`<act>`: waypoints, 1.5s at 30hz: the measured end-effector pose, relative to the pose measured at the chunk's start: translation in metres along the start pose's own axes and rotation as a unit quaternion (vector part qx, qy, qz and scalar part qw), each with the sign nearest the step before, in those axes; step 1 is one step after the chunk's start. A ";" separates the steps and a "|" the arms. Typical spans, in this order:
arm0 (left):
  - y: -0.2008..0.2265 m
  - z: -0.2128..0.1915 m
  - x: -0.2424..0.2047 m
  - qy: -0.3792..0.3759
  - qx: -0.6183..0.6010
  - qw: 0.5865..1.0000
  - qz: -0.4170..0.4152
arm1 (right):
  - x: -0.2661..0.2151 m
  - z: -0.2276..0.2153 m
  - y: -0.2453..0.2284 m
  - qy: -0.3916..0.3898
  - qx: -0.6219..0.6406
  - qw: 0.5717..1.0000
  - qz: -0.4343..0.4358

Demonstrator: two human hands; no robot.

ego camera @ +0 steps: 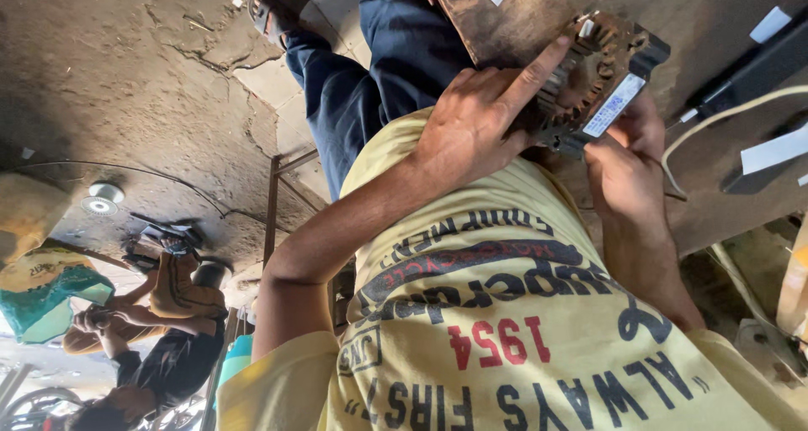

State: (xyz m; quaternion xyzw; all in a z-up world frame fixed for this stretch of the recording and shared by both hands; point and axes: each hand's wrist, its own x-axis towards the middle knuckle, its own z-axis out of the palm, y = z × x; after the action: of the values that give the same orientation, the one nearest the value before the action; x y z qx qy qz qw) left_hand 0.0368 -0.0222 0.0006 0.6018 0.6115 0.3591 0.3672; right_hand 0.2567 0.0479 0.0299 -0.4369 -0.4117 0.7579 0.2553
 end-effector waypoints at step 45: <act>0.022 -0.038 0.033 0.007 -0.432 0.900 -0.063 | 0.033 -0.005 -0.018 0.042 -0.288 0.898 -0.330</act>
State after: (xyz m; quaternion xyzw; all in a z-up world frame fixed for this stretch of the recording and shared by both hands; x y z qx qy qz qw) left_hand 0.0137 0.0114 0.0375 0.3416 0.4352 0.5683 0.6091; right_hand 0.2458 0.0838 0.0290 -0.3614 -0.7215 0.4594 0.3712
